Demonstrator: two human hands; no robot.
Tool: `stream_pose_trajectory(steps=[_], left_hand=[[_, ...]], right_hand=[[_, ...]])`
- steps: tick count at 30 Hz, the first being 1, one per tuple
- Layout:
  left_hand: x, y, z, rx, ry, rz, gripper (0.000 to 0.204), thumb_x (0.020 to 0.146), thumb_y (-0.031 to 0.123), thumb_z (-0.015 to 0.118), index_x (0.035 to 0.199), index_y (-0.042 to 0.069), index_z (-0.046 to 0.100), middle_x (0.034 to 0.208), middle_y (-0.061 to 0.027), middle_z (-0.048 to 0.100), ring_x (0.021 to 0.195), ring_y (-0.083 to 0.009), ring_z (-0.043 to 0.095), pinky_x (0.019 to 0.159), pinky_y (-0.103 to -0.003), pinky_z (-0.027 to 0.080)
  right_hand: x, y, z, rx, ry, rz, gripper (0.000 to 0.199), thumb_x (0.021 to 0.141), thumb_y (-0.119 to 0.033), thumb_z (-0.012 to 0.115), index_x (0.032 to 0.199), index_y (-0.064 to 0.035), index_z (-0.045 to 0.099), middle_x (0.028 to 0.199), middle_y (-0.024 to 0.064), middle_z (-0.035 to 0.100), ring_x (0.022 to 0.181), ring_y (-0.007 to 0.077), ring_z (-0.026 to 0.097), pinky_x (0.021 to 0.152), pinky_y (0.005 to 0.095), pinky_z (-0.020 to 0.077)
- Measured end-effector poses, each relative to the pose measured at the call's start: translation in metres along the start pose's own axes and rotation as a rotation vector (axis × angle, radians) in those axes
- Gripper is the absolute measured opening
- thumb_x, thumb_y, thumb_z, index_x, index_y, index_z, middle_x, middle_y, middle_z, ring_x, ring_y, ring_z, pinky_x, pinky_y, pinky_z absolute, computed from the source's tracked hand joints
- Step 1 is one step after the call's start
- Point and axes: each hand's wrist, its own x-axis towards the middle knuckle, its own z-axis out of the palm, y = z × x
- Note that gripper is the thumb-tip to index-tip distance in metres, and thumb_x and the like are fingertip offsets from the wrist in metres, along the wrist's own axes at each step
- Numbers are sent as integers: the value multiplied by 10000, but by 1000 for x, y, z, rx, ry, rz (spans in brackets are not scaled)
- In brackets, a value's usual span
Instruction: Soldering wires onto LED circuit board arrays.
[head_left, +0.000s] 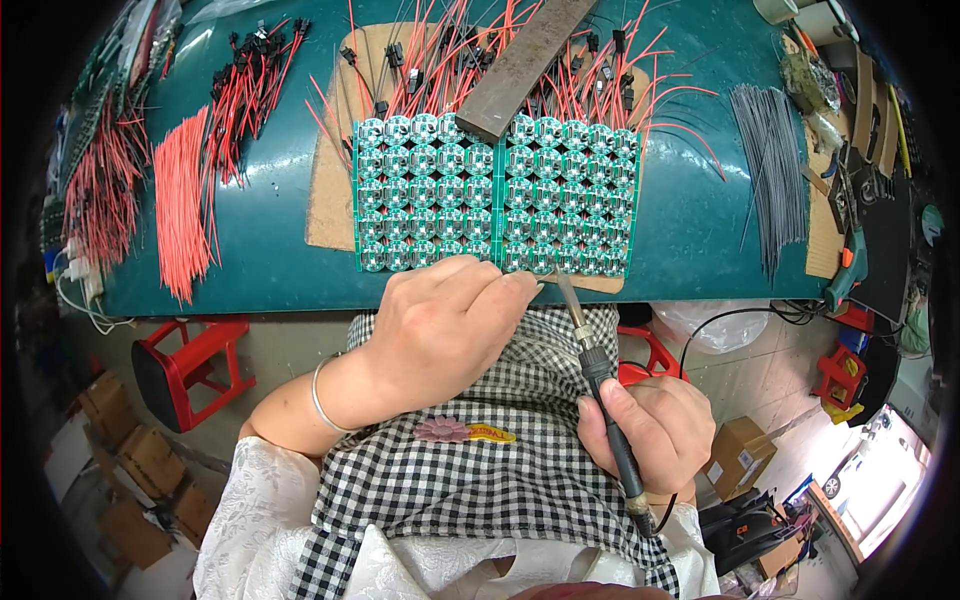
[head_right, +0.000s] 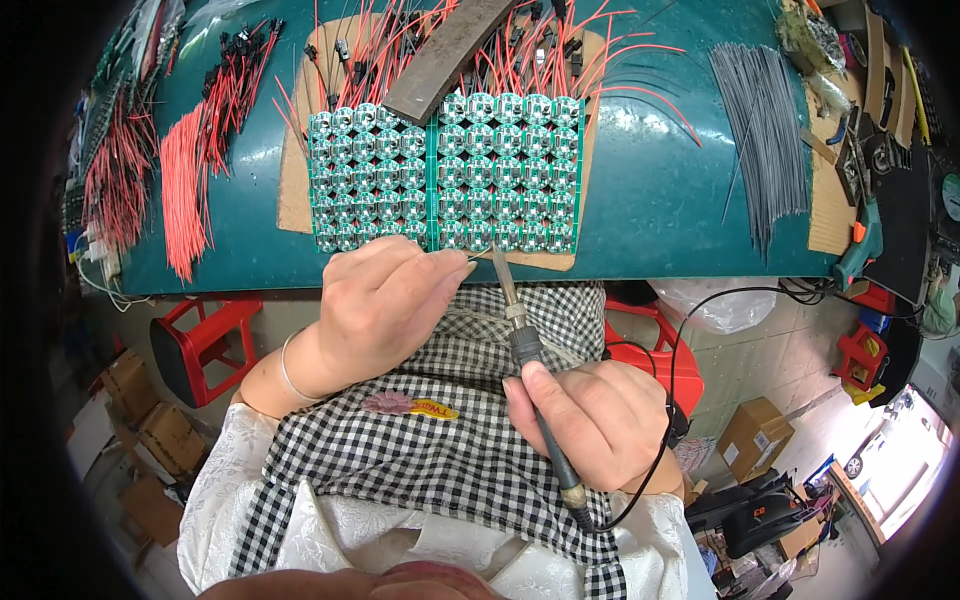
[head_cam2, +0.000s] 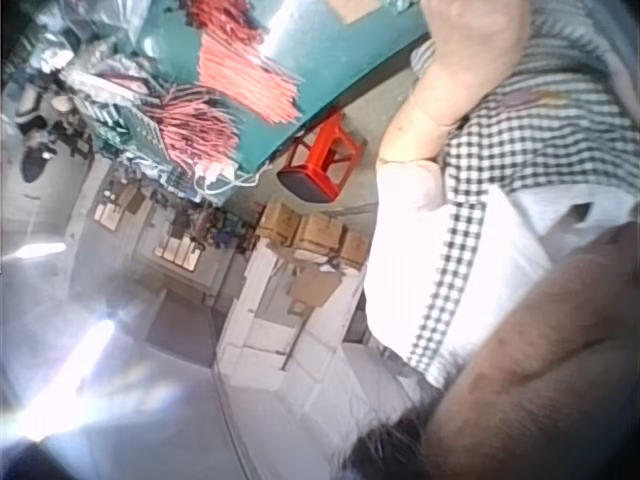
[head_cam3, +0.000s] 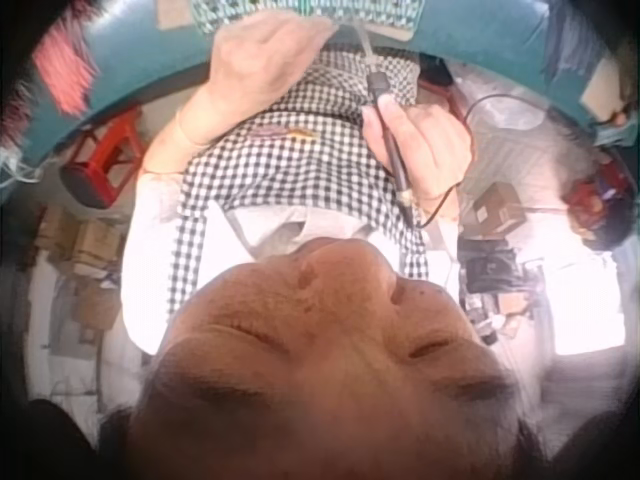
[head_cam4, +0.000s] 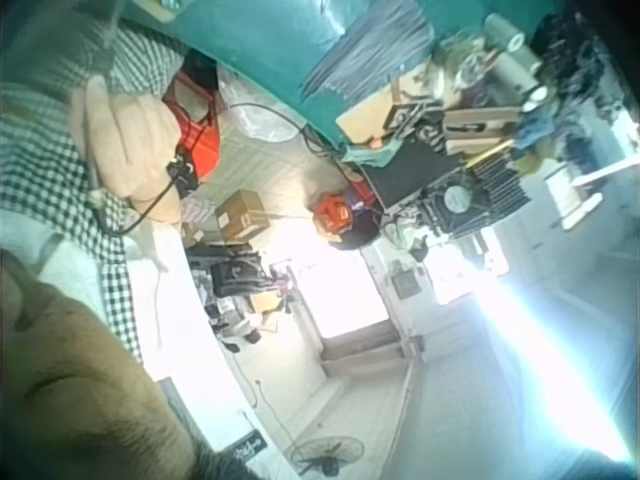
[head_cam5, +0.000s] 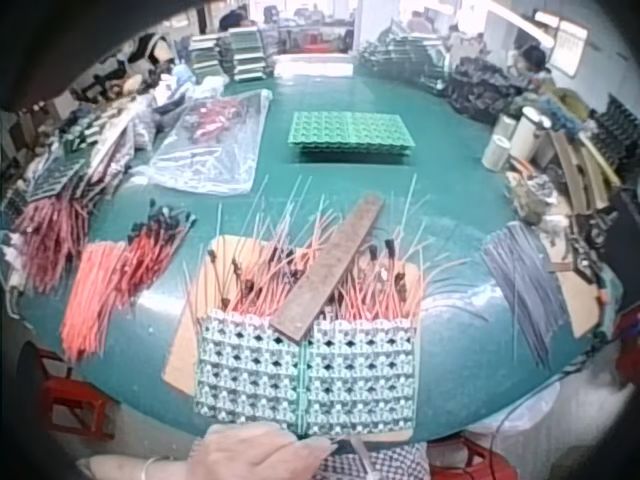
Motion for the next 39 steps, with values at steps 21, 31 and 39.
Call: stream_pose_trajectory(steps=[21,31,39], left_hand=[[11,5,-29,21,1,-19,224,721,-66,830,906,6,727,702,-58,581,582,-217,576,511,-343,457],[16,-2,-15,20,29,6,228,736,-57,845,928,6,741,700,-60,604,576,-216,590,498,-341,453],[14,-7,-9,-15,28,6,258,734,-68,859,960,-9,751,718,-77,636,584,-231,610,512,-347,471]], right_hand=[[-5,25,-17,226,246,47,300,732,-46,848,981,50,711,628,97,652,506,213,642,479,318,521],[12,24,-11,180,93,102,385,741,-14,896,1075,22,708,687,94,668,514,224,626,470,326,470],[15,24,0,121,102,92,332,745,-38,900,1031,0,735,679,71,659,508,211,611,470,319,465]])
